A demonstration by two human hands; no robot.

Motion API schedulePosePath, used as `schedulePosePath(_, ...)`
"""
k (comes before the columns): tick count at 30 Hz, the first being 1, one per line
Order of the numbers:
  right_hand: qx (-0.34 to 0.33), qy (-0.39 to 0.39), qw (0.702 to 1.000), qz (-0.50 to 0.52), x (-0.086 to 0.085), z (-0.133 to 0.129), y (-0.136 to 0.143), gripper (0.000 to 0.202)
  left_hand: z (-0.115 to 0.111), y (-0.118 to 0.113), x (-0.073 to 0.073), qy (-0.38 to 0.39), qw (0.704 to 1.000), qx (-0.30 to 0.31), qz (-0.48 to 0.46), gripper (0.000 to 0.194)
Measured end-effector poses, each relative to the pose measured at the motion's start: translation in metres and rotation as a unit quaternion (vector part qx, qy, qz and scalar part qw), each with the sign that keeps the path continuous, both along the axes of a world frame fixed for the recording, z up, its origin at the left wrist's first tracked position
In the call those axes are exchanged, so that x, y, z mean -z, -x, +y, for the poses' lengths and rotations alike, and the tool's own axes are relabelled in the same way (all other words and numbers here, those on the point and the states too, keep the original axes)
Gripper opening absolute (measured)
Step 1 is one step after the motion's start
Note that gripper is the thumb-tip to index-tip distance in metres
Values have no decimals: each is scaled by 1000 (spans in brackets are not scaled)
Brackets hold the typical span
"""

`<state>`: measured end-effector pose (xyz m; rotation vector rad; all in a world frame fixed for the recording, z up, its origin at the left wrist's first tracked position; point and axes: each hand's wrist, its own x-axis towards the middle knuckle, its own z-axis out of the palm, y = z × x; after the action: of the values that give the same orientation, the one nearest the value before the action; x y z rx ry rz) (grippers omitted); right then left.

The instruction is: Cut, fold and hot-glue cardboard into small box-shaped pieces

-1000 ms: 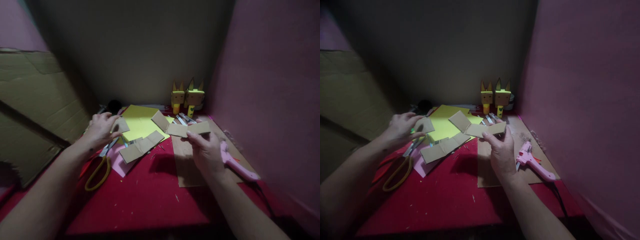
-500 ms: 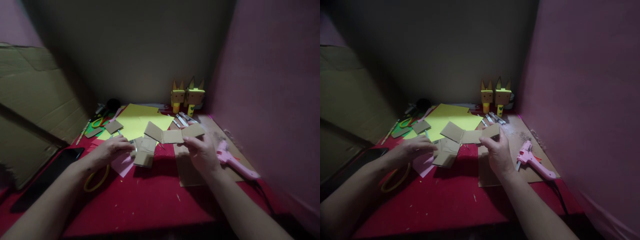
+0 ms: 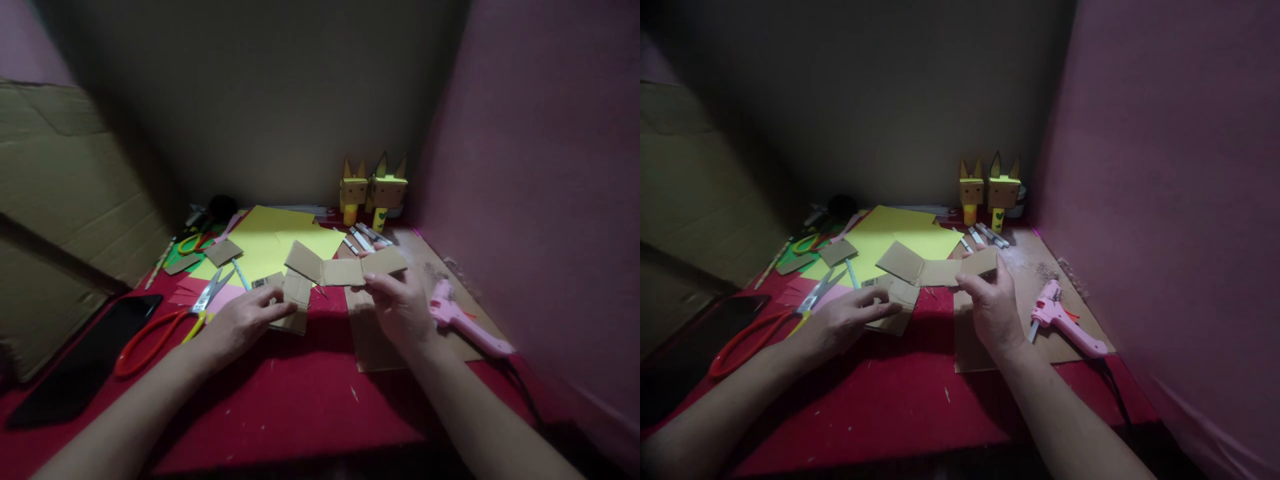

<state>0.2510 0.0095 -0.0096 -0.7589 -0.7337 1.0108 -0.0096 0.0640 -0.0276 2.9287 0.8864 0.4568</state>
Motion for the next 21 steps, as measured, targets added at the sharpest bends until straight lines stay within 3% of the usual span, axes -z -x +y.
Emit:
schedulePosePath(4,-2,-8,999,46,-1,1,1,49,1,17,5,-58,993,-41,-97,41)
schedulePosePath(7,-6,-6,996,88,-3,2,3,52,-3,23,4,-43,989,-58,-132,39)
schedulePosePath(12,5,-12,994,109,-5,3,2,54,-14,11,4,19,987,0,-158,40)
schedulePosePath(17,17,-10,994,107,-6,4,-1,53,-30,-10,2,170,955,-14,-242,24)
schedulePosePath(21,22,3,992,123,-4,5,-1,56,-35,-31,-4,370,909,-77,-178,21)
